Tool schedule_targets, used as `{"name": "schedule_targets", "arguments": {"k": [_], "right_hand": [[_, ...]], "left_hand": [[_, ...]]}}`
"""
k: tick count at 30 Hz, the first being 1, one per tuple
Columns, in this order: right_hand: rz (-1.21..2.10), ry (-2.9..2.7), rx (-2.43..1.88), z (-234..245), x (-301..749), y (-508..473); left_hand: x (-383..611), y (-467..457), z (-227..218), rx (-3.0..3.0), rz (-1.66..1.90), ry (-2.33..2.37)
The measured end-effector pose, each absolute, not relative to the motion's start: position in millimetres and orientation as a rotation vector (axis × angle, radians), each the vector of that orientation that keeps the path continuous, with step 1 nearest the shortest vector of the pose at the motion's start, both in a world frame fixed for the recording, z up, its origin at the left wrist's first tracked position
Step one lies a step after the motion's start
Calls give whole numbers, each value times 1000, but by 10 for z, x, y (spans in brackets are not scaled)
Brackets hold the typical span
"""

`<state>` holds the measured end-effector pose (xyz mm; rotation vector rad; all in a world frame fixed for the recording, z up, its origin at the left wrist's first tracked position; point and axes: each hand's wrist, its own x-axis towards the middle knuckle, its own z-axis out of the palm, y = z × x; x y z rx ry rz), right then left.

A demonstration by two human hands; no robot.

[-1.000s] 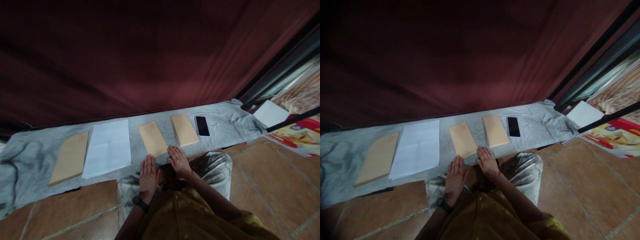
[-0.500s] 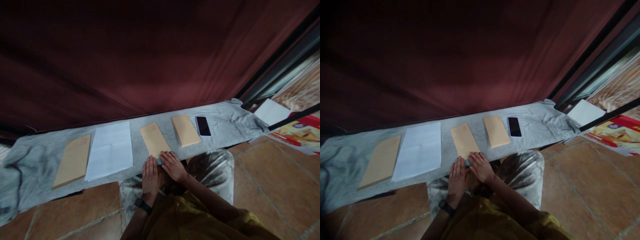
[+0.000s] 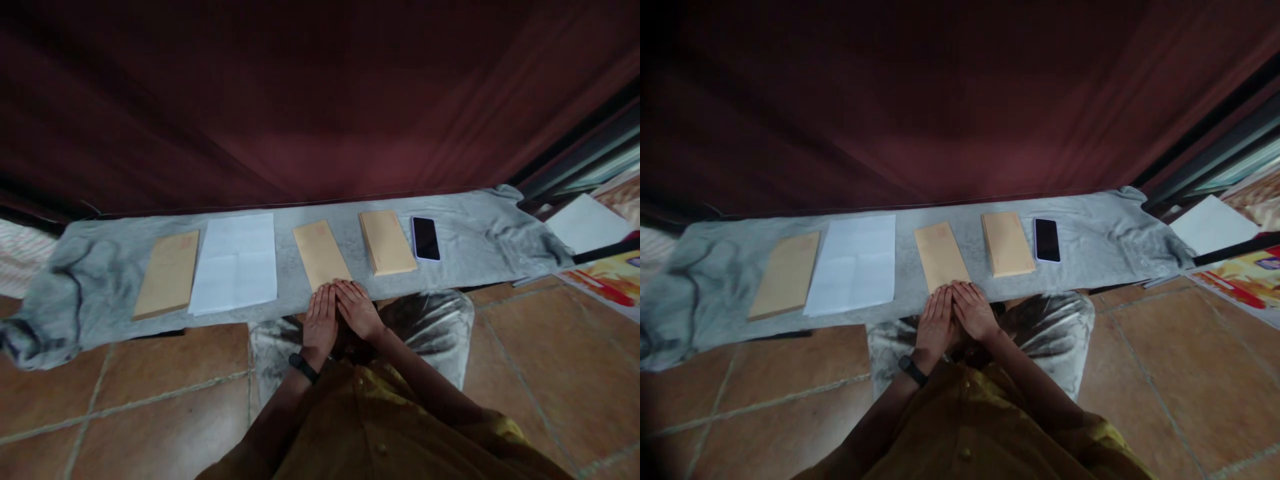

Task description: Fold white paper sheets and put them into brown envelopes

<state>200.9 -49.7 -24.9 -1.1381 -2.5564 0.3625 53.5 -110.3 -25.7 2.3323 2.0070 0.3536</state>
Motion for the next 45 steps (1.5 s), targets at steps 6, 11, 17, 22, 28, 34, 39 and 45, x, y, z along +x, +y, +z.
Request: {"name": "schedule_targets", "arguments": {"k": [6,11,17,22,28,34,39,45], "right_hand": [[364,-2544,-1174,-214,2072,-462],[367,-2555,-1171,-209,2120,-431],[342,-2513,-1222,-249,2192,-425],[337,-2496,-1242,-236,2239,-424],[347,-2481,-1259,-229,2308,-410],[348,-2440,-1278,-187,2197,-463],[393,-2547,-1143,-118,1992,-500],[441,-2585,-1104,-80,1824,-494]], "left_hand": [[532,-1072,-204,2282,271,2022],[590,-1016,-162,2274,267,2035],[641,-1006,-147,2235,277,2076],[593,-1054,-161,2197,264,2111],[536,-1101,-152,2179,281,2120],[562,-1084,-97,2156,260,2139],[560,-1101,-90,2176,271,2136],[518,-1126,-155,2203,371,2118]]}}
